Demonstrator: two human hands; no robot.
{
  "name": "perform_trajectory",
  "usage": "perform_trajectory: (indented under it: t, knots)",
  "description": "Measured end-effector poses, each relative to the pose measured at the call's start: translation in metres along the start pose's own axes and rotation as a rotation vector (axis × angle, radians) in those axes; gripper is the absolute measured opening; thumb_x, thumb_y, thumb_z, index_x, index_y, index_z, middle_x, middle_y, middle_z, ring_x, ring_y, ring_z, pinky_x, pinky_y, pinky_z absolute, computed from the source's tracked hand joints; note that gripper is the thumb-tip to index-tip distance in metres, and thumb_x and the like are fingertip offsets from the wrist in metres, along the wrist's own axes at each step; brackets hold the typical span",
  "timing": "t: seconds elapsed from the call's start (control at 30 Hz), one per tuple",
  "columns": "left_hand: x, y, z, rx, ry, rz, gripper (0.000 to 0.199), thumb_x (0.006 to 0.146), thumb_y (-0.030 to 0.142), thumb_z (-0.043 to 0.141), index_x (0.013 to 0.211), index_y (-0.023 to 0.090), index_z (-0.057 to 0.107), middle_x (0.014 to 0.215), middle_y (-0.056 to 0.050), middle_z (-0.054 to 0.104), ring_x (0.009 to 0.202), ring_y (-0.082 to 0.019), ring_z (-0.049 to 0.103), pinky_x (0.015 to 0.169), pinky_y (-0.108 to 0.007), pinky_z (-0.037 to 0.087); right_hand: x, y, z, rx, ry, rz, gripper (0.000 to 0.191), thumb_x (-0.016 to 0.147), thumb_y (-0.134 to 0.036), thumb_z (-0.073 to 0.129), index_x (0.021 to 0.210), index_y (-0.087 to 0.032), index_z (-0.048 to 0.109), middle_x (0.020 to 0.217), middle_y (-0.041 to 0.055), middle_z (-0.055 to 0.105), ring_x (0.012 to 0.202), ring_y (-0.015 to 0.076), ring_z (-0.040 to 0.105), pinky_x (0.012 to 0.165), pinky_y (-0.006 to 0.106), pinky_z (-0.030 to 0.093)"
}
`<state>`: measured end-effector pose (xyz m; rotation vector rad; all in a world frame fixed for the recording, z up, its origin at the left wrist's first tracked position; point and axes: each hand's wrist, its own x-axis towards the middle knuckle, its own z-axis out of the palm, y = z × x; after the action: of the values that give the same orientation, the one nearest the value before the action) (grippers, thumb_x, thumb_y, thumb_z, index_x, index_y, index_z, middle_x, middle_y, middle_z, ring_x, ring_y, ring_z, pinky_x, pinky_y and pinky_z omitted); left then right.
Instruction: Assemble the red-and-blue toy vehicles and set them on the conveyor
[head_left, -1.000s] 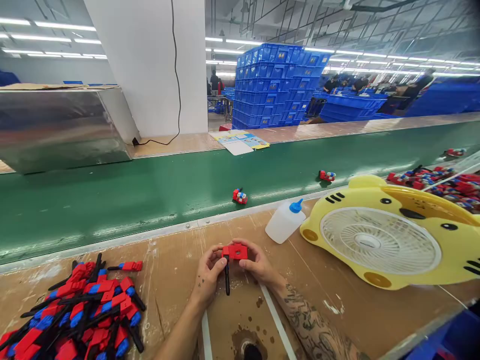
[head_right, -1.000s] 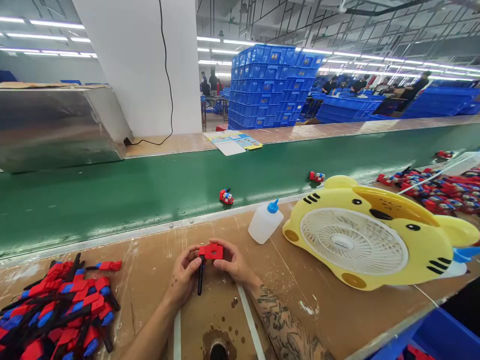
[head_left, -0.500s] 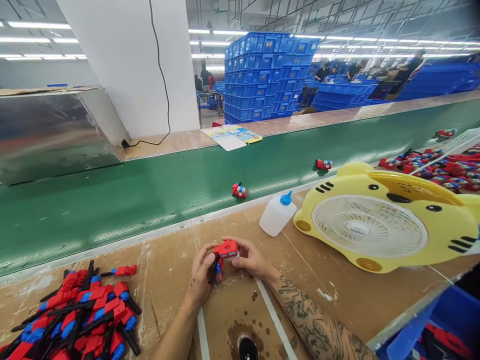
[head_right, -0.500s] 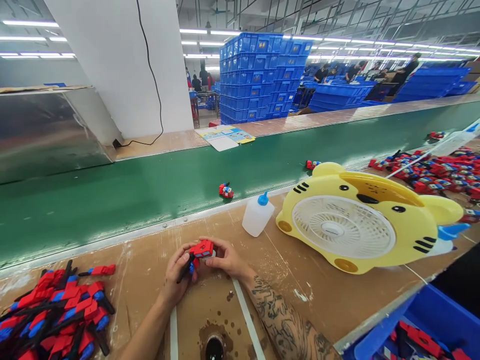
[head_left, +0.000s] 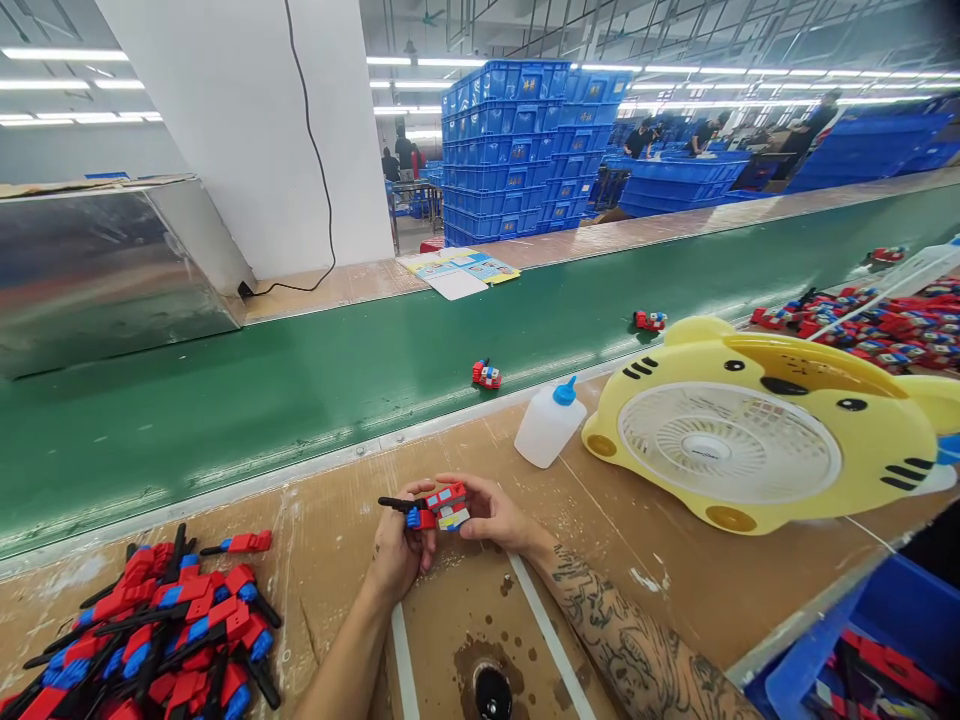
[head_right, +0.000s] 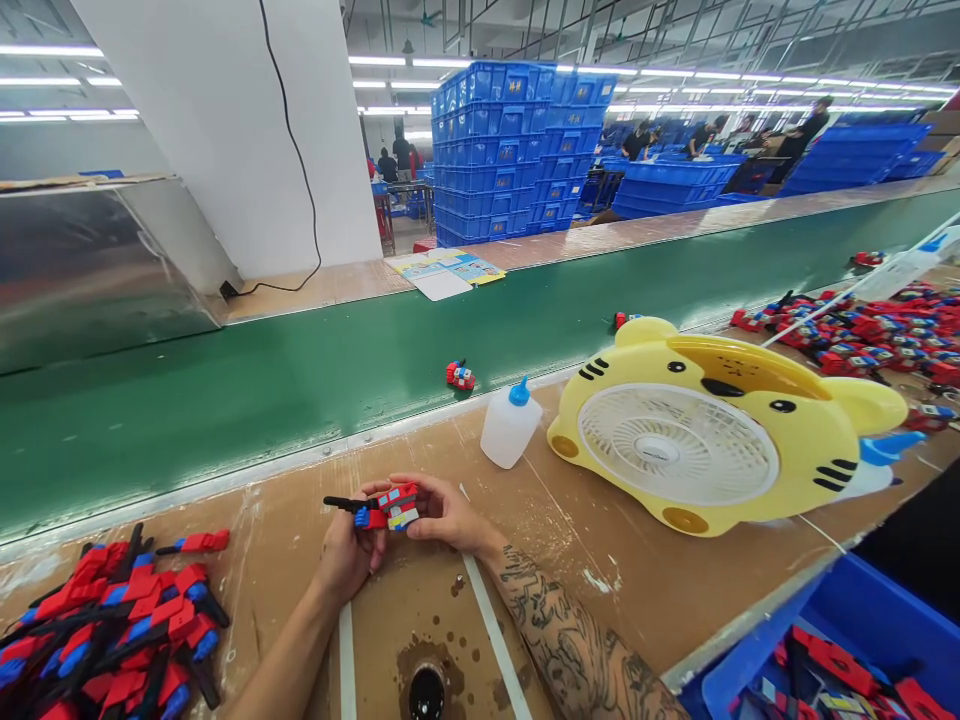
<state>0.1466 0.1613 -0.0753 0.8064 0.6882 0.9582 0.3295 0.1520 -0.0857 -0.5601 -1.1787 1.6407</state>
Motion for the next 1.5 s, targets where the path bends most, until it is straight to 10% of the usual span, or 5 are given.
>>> perform_trajectory:
  t: [0.97,1.13,1.33,1.5]
  knots:
    - [0.0008,-0.0003,0.0017,-0.088,0.060,0.064,0.049,0.084,0.045,0.067,0.120,0.013,0.062,0.072,-0.004,0.065,0.058,-0.014,0.059,0.051,-0.024,0.047,0.0030,0.0020,-0.0018,-0.009,0.020,-0.055,0.058,0.069,-0.026,0.087,0.120,-0.023,0.058,0.104,0.0043,0.068,0.090,0.0170,0.065,0.080,0.030,0.050]
    - [0.0023,-0.0019,0.0018,-0.105,0.102,0.064,0.036,0.079,0.035,0.071,0.108,0.015,0.067,0.091,-0.008,0.070,0.075,-0.018,0.065,0.063,-0.028,0.052,0.0045,0.0040,-0.0002,-0.003,0.188,-0.106,0.056,0.064,-0.029,0.091,0.111,-0.024,0.061,0.100,0.0024,0.070,0.087,0.0164,0.066,0.079,0.029,0.051]
    - [0.0024,-0.0053,-0.0009,0.056,0.059,0.133,0.058,0.069,0.023,0.083,0.123,0.022,0.060,0.126,-0.011,0.063,0.115,-0.026,0.059,0.082,-0.029,0.052,0.0056,0.0069,0.0020,-0.035,0.325,-0.082,0.049,0.068,-0.053,0.084,0.089,-0.020,0.054,0.066,-0.0031,0.066,0.041,0.0080,0.051,0.037,0.018,0.038]
    - [0.0009,-0.0009,0.0051,0.032,0.039,0.109,0.069,0.074,0.033,0.083,0.132,0.018,0.049,0.088,-0.004,0.070,0.074,-0.015,0.064,0.068,-0.024,0.051,0.0046,0.0079,0.0020,-0.138,0.189,0.040,0.057,0.074,-0.067,0.072,0.094,-0.018,0.052,0.056,-0.0012,0.066,0.035,0.0112,0.055,0.033,0.017,0.038]
